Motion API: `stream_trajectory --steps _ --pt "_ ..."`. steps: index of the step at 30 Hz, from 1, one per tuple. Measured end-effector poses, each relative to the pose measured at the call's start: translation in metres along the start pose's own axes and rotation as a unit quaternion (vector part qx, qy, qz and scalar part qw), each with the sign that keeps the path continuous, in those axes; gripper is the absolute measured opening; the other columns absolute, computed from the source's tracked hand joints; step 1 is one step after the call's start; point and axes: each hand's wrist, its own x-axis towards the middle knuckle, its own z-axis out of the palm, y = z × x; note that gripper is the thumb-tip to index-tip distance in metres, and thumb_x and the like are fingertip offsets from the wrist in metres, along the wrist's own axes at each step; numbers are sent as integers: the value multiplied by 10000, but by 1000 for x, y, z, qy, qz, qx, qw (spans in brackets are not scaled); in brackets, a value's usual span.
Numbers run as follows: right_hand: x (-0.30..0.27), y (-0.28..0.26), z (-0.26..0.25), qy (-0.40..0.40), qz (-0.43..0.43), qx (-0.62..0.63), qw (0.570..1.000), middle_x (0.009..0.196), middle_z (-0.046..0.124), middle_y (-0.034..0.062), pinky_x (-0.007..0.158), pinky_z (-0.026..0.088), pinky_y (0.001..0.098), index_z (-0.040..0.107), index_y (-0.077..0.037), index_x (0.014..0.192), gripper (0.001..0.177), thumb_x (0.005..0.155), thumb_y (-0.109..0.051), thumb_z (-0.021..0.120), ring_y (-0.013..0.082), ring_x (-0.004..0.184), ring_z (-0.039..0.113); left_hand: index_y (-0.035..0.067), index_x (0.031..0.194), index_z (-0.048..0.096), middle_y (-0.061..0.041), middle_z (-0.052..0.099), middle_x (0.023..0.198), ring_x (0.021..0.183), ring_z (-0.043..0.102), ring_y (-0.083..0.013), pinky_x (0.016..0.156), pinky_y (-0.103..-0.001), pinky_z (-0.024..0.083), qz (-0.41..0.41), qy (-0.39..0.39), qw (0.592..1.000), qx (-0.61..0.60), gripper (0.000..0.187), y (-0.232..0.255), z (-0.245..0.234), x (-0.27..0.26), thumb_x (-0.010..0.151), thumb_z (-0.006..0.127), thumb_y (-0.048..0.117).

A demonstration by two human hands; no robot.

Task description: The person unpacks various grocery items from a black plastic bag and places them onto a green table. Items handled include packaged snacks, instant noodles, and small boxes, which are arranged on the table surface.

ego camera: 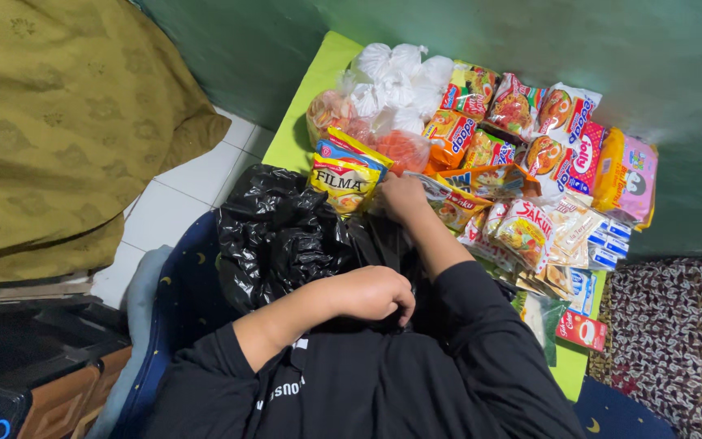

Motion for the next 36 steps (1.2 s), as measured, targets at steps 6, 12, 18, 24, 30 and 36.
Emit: stream_trajectory --steps 6,12,18,24,30,36 --pt "7 -3 0 -1 8 -13 1000 1109 708 88 868 534 500 726 -146 1059 212 874 -192 632 338 1075 675 136 919 769 -90 706 919 954 678 -314 850 -419 542 6 -1 1000 1 256 3 -9 0 758 595 38" --pt "-17 13 -30 71 71 39 994 1089 697 97 807 548 493 668 -157 1142 368 775 -170 683 343 1008 697 134 972 754 -91 713 961 994 679 -314 875 -421 542 10 12 1000 -12 289 1 -13 -2 770 581 23" --pt "-63 30 -111 144 97 184 967 1097 724 139 789 552 472 700 -112 1127 387 810 -307 804 353 966 701 102 1007 728 -127 705 1002 1018 671 -345 904 -440 536 1 74 997 2 279 6 -23 -2 775 582 47" --pt "-182 12 -235 84 73 439 892 872 760 85 703 564 347 730 -58 1047 247 856 -201 796 208 796 715 61 1014 666 -151 678 977 970 673 -357 832 -435 551 -12 223 975 2 210 20 -47 -6 835 680 169" --pt "-253 -30 -196 -53 -46 396 916 978 777 162 720 586 392 744 -65 1120 262 868 -116 692 327 848 758 67 1019 680 -138 683 937 899 691 -348 777 -402 551 -36 342 939 16 194 29 -56 2 955 696 250" --pt "-256 -45 -30 -197 110 281 933 1077 716 235 872 559 450 699 -34 1162 315 998 -134 448 401 1008 701 70 1011 684 -126 681 920 878 692 -327 768 -385 550 -39 354 934 2 178 33 -57 4 972 683 244"
